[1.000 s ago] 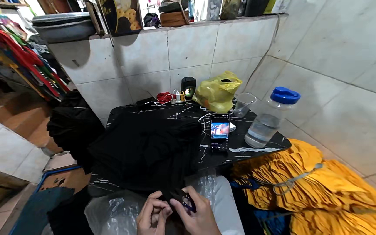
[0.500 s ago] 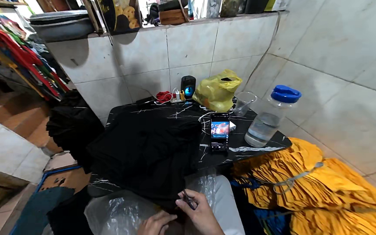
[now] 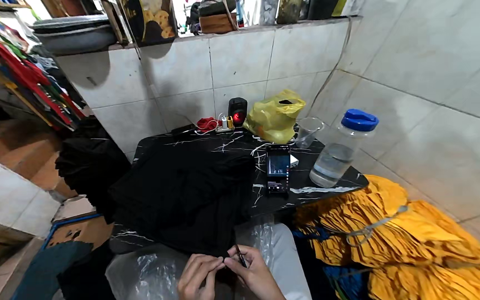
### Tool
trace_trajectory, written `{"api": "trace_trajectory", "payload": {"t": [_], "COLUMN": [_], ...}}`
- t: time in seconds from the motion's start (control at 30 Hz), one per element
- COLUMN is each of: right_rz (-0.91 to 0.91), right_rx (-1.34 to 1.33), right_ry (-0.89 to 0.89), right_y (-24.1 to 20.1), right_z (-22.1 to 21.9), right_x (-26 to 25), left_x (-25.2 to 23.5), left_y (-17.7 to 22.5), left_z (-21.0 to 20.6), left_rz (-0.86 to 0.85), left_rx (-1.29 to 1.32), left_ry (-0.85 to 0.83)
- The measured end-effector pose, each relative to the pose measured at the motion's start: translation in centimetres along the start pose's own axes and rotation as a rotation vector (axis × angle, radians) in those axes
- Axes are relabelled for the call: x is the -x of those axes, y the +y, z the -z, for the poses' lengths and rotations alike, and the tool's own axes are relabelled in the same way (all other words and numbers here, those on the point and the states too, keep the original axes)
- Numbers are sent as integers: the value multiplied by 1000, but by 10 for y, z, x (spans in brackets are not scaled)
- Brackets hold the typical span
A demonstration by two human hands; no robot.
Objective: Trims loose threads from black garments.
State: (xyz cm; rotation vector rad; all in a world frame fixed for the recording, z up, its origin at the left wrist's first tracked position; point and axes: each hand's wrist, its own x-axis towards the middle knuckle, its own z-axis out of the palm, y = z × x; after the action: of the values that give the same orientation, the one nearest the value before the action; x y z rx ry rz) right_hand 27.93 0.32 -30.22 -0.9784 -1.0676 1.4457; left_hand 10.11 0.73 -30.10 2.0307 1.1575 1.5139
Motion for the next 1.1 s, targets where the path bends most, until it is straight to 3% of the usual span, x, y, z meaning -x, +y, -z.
{"api": "trace_trajectory", "payload": {"t": [0.23, 0.7, 0.83, 0.97, 1.1], "right_rz": [34, 125, 284, 483, 590], "right_rx": [4, 136, 327, 758, 1101], "right_ry": [19, 66, 130, 196, 86], "right_y": [-2, -7, -7, -17, -26], "right_z": [-5, -14, -17, -8, 0], "right_x": [1, 5, 8, 13, 18], "left_x": [-5, -2, 1, 0, -2], "left_y": [7, 18, 22, 22, 24], "left_z": [3, -3, -7, 2, 9], "left_rz": [61, 127, 166, 122, 66], "left_rx": [39, 52, 216, 178, 102], "left_ry": [-47, 47, 72, 58, 37]}}
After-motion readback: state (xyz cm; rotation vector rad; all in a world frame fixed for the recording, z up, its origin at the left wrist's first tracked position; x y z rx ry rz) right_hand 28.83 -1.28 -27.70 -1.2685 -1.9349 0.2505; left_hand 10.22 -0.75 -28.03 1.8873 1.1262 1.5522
